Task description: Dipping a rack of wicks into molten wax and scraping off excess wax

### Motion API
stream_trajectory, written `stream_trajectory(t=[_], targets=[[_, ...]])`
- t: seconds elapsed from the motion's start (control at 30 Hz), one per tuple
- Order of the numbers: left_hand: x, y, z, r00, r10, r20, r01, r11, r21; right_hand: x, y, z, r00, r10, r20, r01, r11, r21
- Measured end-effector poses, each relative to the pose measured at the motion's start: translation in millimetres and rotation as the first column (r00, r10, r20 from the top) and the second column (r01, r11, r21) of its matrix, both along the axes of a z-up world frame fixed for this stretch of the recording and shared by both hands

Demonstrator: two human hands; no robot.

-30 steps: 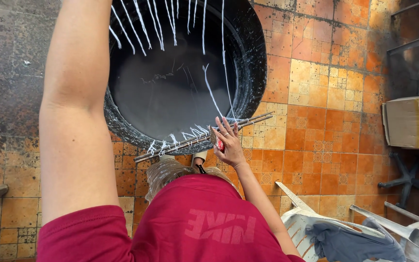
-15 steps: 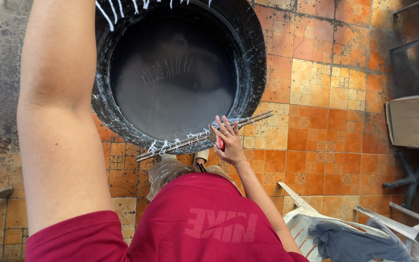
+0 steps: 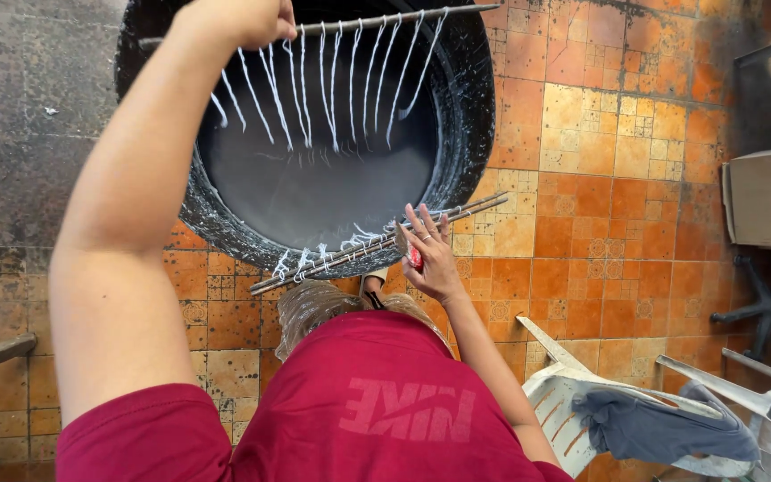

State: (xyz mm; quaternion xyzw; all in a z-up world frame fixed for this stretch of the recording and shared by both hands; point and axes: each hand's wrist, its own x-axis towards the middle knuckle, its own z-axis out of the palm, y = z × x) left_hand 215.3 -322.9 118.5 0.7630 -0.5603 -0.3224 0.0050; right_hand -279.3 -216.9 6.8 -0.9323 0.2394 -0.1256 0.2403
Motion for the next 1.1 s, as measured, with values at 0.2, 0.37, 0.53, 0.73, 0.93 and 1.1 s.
stream_trajectory(t=[0.2, 0.37, 0.53, 0.73, 0.93, 1.1], targets=[[21.9, -18.1, -164.1, 0.968, -0.098, 0.232, 0.171, 0.932, -0.32, -12.0, -1.2, 20.8, 0.996, -0.09, 0.029, 0.087, 0.992, 0.095], [22.7, -18.9, -192.9, 0.929, -0.066, 0.363, 0.266, 0.801, -0.536, -22.9, 3.6, 34.2, 0.987, -0.135, 0.092, 0.12, 0.98, 0.158], [-33.5, 34.6, -209.9, 0.896, -0.08, 0.437, 0.32, 0.799, -0.509, -34.6, 10.6, 27.5, 0.966, -0.237, 0.1, 0.221, 0.964, 0.151], [-84.7, 106.4, -348.7, 0.849, -0.067, 0.524, 0.314, 0.862, -0.399, -52.2, 18.3, 17.8, 0.933, -0.349, 0.092, 0.332, 0.929, 0.164], [-104.5, 113.7, -381.4, 0.93, -0.133, 0.343, 0.249, 0.914, -0.321, -57.4, 28.0, 16.3, 0.912, -0.407, 0.045, 0.394, 0.902, 0.175], [-120.3, 107.4, -388.9, 0.947, -0.166, 0.274, 0.254, 0.912, -0.323, -62.9, 29.5, 10.6, 0.903, -0.425, 0.059, 0.415, 0.9, 0.133]])
